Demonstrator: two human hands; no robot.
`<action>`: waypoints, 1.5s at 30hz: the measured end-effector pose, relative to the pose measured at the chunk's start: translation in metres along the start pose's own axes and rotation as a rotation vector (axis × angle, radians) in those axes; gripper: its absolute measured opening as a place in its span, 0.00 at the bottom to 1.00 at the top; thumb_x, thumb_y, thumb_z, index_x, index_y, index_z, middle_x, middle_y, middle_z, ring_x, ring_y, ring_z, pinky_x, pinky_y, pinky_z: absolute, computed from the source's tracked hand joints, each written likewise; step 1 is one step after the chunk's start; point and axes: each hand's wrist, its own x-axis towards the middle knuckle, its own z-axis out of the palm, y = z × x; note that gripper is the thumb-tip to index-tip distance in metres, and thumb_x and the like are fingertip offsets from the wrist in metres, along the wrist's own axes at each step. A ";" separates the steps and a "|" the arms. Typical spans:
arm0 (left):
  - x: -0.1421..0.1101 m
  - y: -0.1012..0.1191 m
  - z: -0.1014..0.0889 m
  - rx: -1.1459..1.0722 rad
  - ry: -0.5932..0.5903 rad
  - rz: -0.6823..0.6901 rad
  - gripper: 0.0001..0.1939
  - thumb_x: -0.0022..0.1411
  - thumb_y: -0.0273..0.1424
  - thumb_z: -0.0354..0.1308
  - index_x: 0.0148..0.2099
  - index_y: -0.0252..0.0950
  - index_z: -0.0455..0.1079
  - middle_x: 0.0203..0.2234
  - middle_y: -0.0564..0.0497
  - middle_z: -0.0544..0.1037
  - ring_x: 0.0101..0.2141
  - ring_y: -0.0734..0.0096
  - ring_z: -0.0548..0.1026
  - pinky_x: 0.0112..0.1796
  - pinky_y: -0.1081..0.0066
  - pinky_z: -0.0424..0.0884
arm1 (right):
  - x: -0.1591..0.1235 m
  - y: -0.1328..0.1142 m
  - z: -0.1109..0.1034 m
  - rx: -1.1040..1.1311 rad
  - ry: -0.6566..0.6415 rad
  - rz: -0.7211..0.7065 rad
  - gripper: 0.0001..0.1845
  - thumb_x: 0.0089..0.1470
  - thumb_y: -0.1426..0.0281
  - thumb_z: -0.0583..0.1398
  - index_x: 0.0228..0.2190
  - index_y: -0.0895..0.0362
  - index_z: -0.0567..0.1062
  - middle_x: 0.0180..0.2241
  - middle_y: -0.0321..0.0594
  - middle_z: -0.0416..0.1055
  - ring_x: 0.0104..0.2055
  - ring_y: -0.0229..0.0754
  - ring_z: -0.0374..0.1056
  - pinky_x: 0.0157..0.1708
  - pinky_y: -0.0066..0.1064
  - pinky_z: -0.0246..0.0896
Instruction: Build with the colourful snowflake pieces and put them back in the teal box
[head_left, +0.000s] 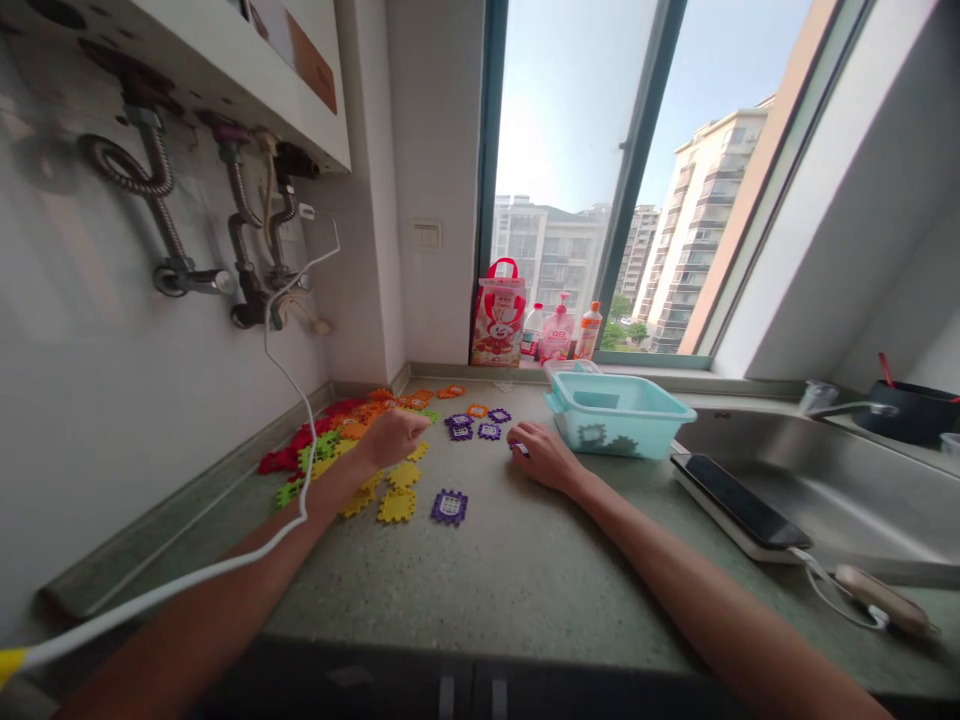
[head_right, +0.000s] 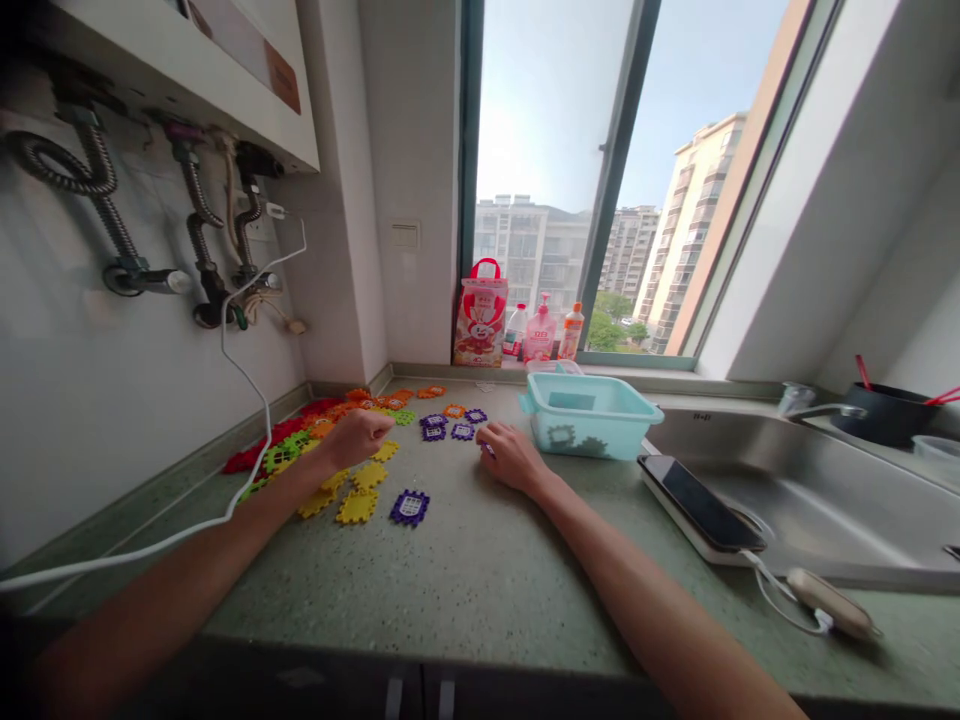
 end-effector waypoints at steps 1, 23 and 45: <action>0.000 0.005 0.000 -0.007 -0.020 0.007 0.11 0.56 0.25 0.52 0.22 0.38 0.60 0.18 0.53 0.66 0.23 0.69 0.64 0.28 0.68 0.58 | 0.000 -0.005 -0.002 0.019 0.007 -0.050 0.14 0.61 0.76 0.57 0.44 0.55 0.78 0.47 0.45 0.78 0.48 0.46 0.71 0.49 0.36 0.62; -0.006 0.013 0.033 0.065 -0.168 -0.071 0.31 0.70 0.50 0.51 0.68 0.41 0.67 0.70 0.41 0.63 0.71 0.46 0.52 0.69 0.47 0.43 | 0.002 -0.048 -0.022 0.125 0.001 -0.056 0.13 0.59 0.60 0.66 0.45 0.49 0.81 0.45 0.41 0.80 0.49 0.47 0.75 0.53 0.36 0.64; 0.107 0.110 0.102 -0.064 -0.241 -0.376 0.28 0.72 0.50 0.42 0.68 0.55 0.66 0.73 0.48 0.54 0.71 0.40 0.52 0.64 0.38 0.53 | -0.004 0.002 -0.028 -0.120 -0.261 0.466 0.15 0.53 0.61 0.65 0.38 0.59 0.82 0.39 0.52 0.81 0.42 0.52 0.76 0.40 0.32 0.66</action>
